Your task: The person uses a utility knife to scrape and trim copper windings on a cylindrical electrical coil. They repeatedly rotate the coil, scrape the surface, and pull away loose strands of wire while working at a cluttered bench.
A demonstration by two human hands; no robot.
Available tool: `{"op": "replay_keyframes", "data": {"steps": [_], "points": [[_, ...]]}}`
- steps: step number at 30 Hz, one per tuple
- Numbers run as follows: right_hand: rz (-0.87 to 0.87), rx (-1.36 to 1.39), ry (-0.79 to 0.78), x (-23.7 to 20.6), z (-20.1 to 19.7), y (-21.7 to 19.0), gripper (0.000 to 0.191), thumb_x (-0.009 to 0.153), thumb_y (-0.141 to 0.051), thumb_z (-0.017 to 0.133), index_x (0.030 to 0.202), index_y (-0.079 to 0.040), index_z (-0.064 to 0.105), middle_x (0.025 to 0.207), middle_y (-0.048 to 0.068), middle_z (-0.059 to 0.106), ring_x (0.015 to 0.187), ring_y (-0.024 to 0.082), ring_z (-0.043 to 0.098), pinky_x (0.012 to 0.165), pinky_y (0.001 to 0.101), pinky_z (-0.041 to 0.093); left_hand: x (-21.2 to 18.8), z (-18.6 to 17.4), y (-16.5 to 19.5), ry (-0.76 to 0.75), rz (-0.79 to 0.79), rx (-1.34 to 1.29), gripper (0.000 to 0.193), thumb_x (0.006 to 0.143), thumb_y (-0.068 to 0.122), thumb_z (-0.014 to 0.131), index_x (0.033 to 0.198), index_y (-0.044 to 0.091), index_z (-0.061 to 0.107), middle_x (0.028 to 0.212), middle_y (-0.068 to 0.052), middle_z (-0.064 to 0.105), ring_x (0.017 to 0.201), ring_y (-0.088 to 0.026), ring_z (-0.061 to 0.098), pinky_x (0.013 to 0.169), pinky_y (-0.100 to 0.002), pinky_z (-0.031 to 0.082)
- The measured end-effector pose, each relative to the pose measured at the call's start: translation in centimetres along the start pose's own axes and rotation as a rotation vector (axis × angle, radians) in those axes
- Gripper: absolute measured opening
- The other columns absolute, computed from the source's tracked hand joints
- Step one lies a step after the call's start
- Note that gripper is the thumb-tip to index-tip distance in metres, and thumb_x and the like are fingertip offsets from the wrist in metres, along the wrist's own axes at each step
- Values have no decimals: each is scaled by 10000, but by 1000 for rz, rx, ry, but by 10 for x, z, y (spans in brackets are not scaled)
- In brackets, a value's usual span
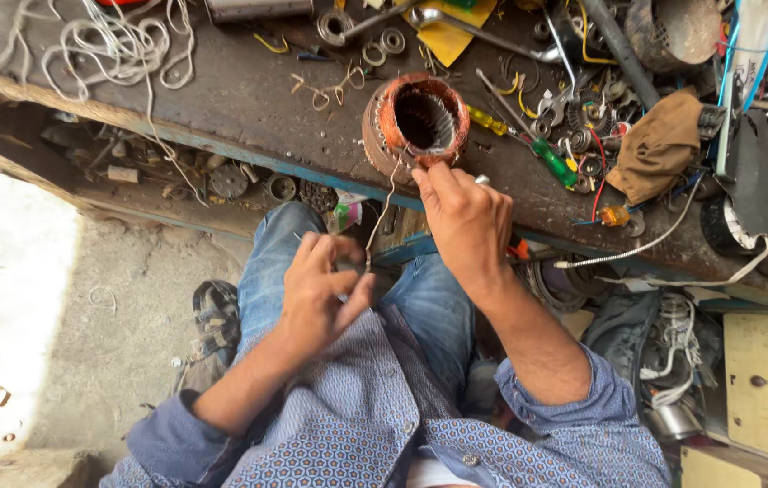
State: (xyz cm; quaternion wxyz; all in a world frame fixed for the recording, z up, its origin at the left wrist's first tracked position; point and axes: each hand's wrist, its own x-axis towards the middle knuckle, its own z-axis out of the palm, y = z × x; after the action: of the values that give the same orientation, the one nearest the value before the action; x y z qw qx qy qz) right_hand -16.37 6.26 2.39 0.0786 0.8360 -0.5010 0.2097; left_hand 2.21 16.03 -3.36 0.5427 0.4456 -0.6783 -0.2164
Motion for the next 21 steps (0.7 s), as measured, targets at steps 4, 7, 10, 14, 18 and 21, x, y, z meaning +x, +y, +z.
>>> {"op": "replay_keyframes", "data": {"steps": [4, 7, 10, 14, 18, 21], "points": [[-11, -53, -8, -1, 4, 1, 296, 1048, -265, 687, 834, -87, 587, 692, 87, 640, 602, 333, 653, 504, 457, 474, 29, -11, 23, -26, 216, -150, 244, 801, 99, 688, 605, 15, 568, 1024, -166, 714, 1076, -360, 617, 918, -468, 468], [-37, -77, -19, -1, 5, 2, 301, 1049, -273, 679, 841, -83, 573, 691, 87, 645, 598, 329, 659, 492, 454, 473, 35, 0, 9, -185, 113, -539, 237, 866, 70, 631, 649, -10, 583, 905, -81, 706, 1048, -284, 651, 934, -415, 467], [-68, -116, -36, 1, 5, 4, 292, 1047, -286, 675, 859, -86, 576, 702, 88, 661, 592, 324, 664, 487, 446, 483, 29, 25, -16, -279, -173, -776, 303, 917, 112, 639, 663, -7, 523, 809, -60, 607, 851, -185, 604, 771, -313, 480], [-96, -171, -75, 4, 3, 4, 304, 1048, -303, 678, 862, -84, 580, 667, 87, 659, 567, 315, 669, 467, 437, 493, 28, 42, -45, -166, -384, -752, 399, 958, 114, 638, 631, -10, 447, 641, -63, 444, 646, -175, 434, 613, -336, 367], [-117, -249, -107, 6, -6, 3, 287, 1047, -307, 659, 864, -98, 586, 668, 79, 665, 565, 314, 674, 455, 437, 497, 43, 38, -51, -116, -190, -496, 401, 982, 109, 624, 684, -11, 385, 628, -79, 361, 609, -186, 385, 639, -358, 358], [-128, -304, -152, 7, -11, 2, 296, 1031, -338, 653, 859, -104, 597, 619, 77, 646, 540, 312, 670, 434, 440, 492, 50, 36, -49, -104, -122, -440, 387, 968, 115, 638, 681, -7, 409, 616, -86, 378, 631, -208, 401, 619, -368, 352]]}}
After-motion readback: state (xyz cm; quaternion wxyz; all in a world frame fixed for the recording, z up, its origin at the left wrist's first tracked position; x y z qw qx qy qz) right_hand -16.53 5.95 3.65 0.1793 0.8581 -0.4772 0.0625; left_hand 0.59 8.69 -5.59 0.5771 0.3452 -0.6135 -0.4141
